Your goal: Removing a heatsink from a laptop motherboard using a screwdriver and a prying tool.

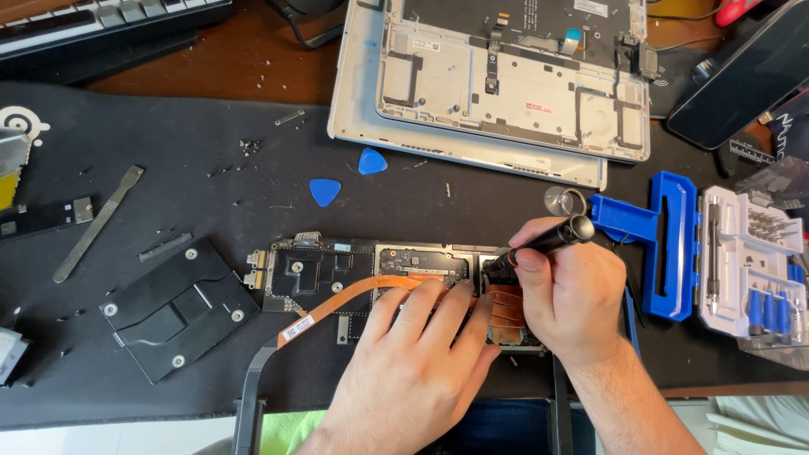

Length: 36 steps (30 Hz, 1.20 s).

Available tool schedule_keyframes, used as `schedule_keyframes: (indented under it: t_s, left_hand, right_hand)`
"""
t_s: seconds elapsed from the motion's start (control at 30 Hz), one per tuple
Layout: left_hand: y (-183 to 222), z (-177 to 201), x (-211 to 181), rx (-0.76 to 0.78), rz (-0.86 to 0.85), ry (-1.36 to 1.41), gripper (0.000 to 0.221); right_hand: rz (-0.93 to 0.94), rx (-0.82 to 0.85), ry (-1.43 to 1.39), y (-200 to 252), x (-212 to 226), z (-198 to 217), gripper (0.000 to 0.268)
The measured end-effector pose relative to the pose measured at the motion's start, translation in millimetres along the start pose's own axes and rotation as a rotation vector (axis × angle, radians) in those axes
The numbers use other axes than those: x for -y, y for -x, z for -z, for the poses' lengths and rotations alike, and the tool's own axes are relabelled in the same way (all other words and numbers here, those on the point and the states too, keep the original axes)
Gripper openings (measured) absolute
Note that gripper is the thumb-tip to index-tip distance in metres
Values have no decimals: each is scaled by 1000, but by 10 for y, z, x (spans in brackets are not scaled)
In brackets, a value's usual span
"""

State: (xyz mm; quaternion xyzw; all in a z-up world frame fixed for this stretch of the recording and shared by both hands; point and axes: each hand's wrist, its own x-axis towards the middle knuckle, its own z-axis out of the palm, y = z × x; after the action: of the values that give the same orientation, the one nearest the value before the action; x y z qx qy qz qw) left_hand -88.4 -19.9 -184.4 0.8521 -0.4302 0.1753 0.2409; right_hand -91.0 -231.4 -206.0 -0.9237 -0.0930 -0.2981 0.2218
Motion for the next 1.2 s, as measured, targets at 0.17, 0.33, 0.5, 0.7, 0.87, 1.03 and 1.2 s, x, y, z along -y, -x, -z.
schedule_keyframes:
  t_s: [0.17, 0.33, 0.5, 0.7, 0.87, 1.03, 1.2]
  left_hand:
    - [14, -6, -1, -9, 4, 32, 37]
    - [25, -5, 7, -27, -6, -1, 38]
    - [16, 17, 3, -76, -18, -6, 34]
    - [38, -15, -12, -128, -15, -32, 31]
    - [48, -15, -19, -132, -16, -26, 31]
    - [63, -13, -21, -133, -26, -23, 32]
    - [66, -14, -14, -135, -39, -39, 32]
  right_hand:
    - [-38, -67, 52, 37, 56, 22, 35]
    - [-5, 4, 69, -119, 200, 122, 30]
    - [-17, 80, 28, -324, 477, 279, 24]
    - [-297, 110, 158, -263, 570, 313, 56]
    - [-34, 208, 464, -345, 568, 433, 45]
    - [16, 355, 507, -583, 629, 602, 33]
    - [-75, 762, 357, -879, 773, 750, 14]
